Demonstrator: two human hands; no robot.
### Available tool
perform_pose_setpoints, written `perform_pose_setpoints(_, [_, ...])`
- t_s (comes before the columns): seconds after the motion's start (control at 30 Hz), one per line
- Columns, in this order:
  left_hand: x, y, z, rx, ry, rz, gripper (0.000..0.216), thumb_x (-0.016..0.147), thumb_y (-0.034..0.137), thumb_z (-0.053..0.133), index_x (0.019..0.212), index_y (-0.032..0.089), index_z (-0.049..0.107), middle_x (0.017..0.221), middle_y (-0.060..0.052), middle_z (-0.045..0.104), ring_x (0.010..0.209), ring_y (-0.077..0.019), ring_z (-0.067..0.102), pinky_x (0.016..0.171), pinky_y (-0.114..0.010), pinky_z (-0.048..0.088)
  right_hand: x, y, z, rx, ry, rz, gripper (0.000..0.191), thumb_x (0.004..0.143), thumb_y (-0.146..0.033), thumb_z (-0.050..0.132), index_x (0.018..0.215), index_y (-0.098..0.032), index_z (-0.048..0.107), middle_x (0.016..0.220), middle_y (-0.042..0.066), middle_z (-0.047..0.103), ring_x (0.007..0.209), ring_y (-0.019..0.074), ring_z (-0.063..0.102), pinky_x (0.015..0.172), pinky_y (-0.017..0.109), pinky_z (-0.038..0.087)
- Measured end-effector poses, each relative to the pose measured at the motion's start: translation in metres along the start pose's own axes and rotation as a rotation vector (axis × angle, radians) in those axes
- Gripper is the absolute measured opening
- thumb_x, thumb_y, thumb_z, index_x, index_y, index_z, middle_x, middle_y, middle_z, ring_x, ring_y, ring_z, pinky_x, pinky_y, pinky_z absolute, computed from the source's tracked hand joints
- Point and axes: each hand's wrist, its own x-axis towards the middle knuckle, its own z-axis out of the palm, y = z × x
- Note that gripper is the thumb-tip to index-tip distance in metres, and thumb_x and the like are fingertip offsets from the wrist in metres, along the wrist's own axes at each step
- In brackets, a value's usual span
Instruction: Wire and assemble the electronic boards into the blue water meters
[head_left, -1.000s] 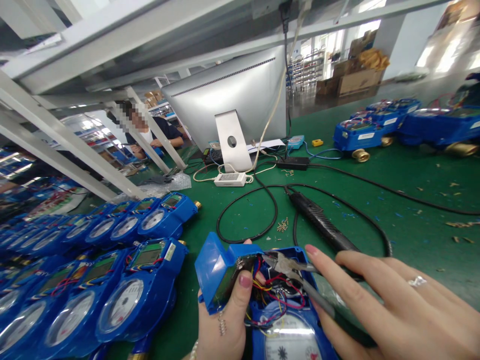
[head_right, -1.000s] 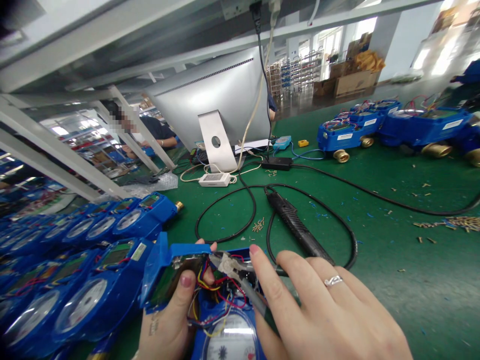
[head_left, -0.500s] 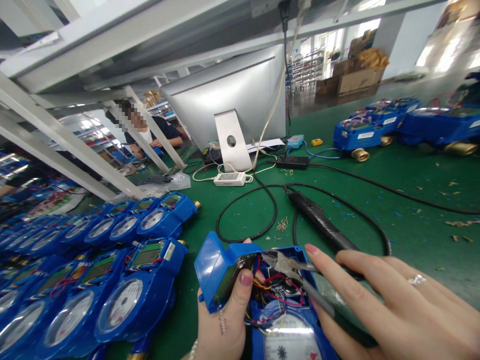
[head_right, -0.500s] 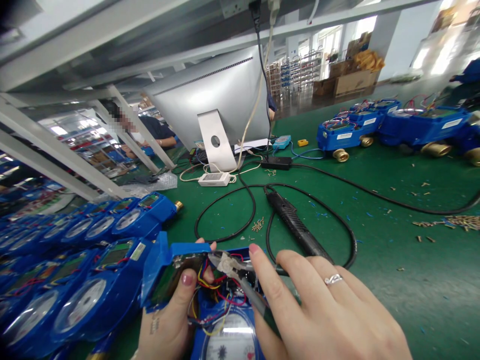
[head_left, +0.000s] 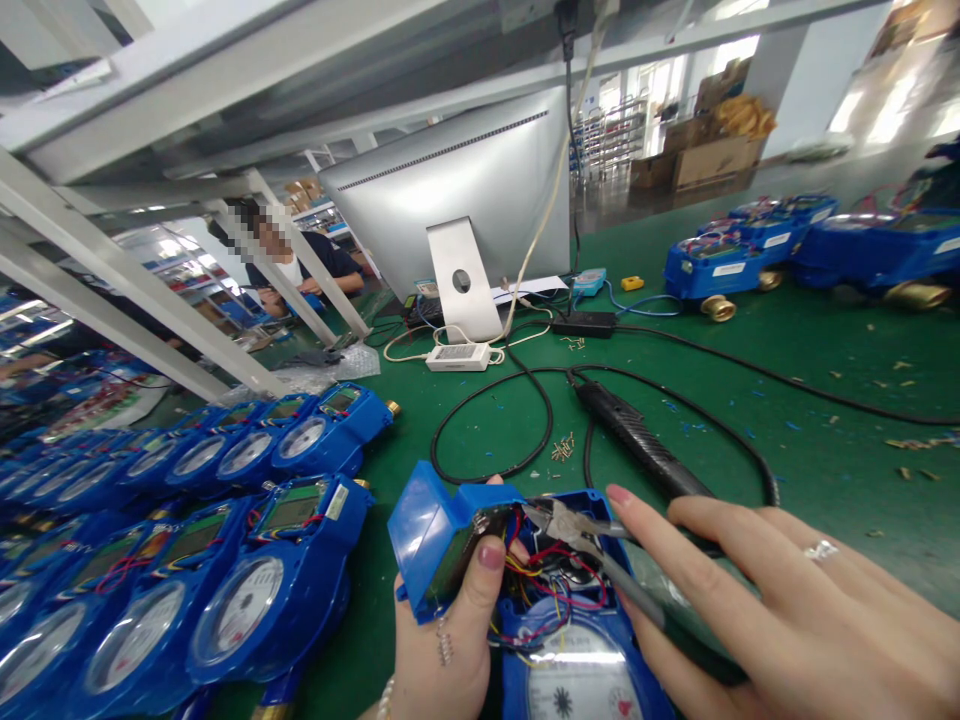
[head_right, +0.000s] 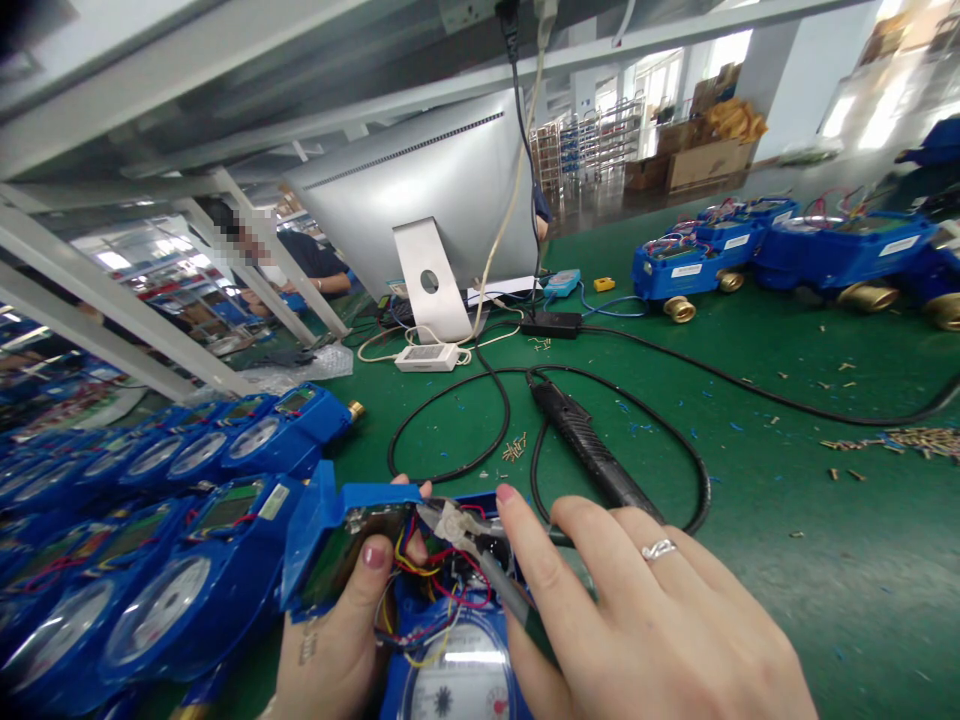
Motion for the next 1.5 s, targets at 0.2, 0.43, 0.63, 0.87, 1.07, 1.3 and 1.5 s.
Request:
perform_pose_setpoints(0.2, [0.001, 0.0041, 0.0003, 0.022, -0.032, 0.036, 0.022, 0.081, 0.035, 0.069, 0.093, 0.017, 0.073, 0.101, -0.009, 0.075, 0.102, -0.0261, 0.069, 0.096, -0.035, 0.053, 0.0005, 0.0, 0.0015, 0.005, -0.039, 0.008, 0.049, 0.086, -0.034, 0.055, 0.135, -0.027, 0.051, 0.105, 0.006, 0.061, 0.08, 0.0215, 0.057, 0.074, 0.037, 0.041])
perform_pose_setpoints(0.43, [0.0017, 0.0052, -0.0001, 0.029, -0.081, 0.038, 0.021, 0.082, 0.029, 0.067, 0.097, 0.016, 0.072, 0.083, -0.006, 0.078, 0.075, -0.024, 0.074, 0.075, -0.032, 0.062, 0.0014, -0.0012, 0.0012, 0.007, -0.022, 0.023, 0.048, 0.086, -0.034, 0.055, 0.133, -0.027, 0.053, 0.106, 0.006, 0.061, 0.081, 0.0214, 0.057, 0.075, 0.038, 0.041])
perform_pose_setpoints(0.63, [0.0014, 0.0058, 0.001, 0.043, -0.038, 0.031, 0.02, 0.08, 0.033, 0.069, 0.09, 0.016, 0.073, 0.089, -0.007, 0.077, 0.088, -0.0242, 0.073, 0.084, -0.029, 0.059, 0.0024, -0.0014, 0.0023, -0.008, -0.003, 0.009, 0.045, 0.086, -0.033, 0.055, 0.13, -0.026, 0.056, 0.103, 0.006, 0.061, 0.078, 0.0207, 0.056, 0.069, 0.036, 0.039])
perform_pose_setpoints(0.87, [0.0, 0.0055, -0.0012, 0.087, 0.047, -0.029, 0.031, 0.077, 0.04, 0.071, 0.093, 0.014, 0.073, 0.095, -0.011, 0.076, 0.096, -0.0298, 0.07, 0.093, -0.038, 0.054, -0.0008, -0.0024, 0.0027, -0.013, 0.022, -0.004, 0.044, 0.086, -0.032, 0.055, 0.129, -0.025, 0.057, 0.104, 0.007, 0.061, 0.079, 0.0211, 0.056, 0.07, 0.036, 0.039])
perform_pose_setpoints(1.07, [0.0015, 0.0053, 0.0026, 0.026, 0.04, -0.041, 0.03, 0.075, 0.039, 0.073, 0.092, 0.014, 0.074, 0.096, -0.01, 0.076, 0.093, -0.0271, 0.071, 0.087, -0.032, 0.057, 0.0003, -0.0045, 0.0054, -0.003, 0.005, 0.031, 0.044, 0.088, -0.036, 0.053, 0.131, -0.028, 0.055, 0.104, 0.005, 0.061, 0.08, 0.0216, 0.056, 0.068, 0.035, 0.038])
perform_pose_setpoints(1.3, [0.0017, 0.0027, 0.0015, 0.063, 0.037, -0.013, 0.031, 0.077, 0.039, 0.072, 0.095, 0.014, 0.073, 0.101, -0.01, 0.075, 0.103, -0.0278, 0.067, 0.095, -0.032, 0.053, 0.0041, -0.0061, 0.0036, 0.012, 0.047, 0.056, 0.038, 0.09, -0.035, 0.051, 0.125, -0.025, 0.06, 0.103, 0.006, 0.063, 0.081, 0.0215, 0.057, 0.072, 0.037, 0.039])
perform_pose_setpoints(1.5, [0.0, 0.0038, 0.0005, 0.05, 0.05, -0.06, 0.033, 0.075, 0.04, 0.073, 0.097, 0.015, 0.072, 0.1, -0.009, 0.075, 0.096, -0.0259, 0.07, 0.09, -0.029, 0.055, 0.0044, -0.0047, 0.0033, 0.004, 0.022, 0.048, 0.039, 0.09, -0.036, 0.05, 0.128, -0.026, 0.057, 0.102, 0.005, 0.062, 0.08, 0.0216, 0.057, 0.068, 0.036, 0.038])
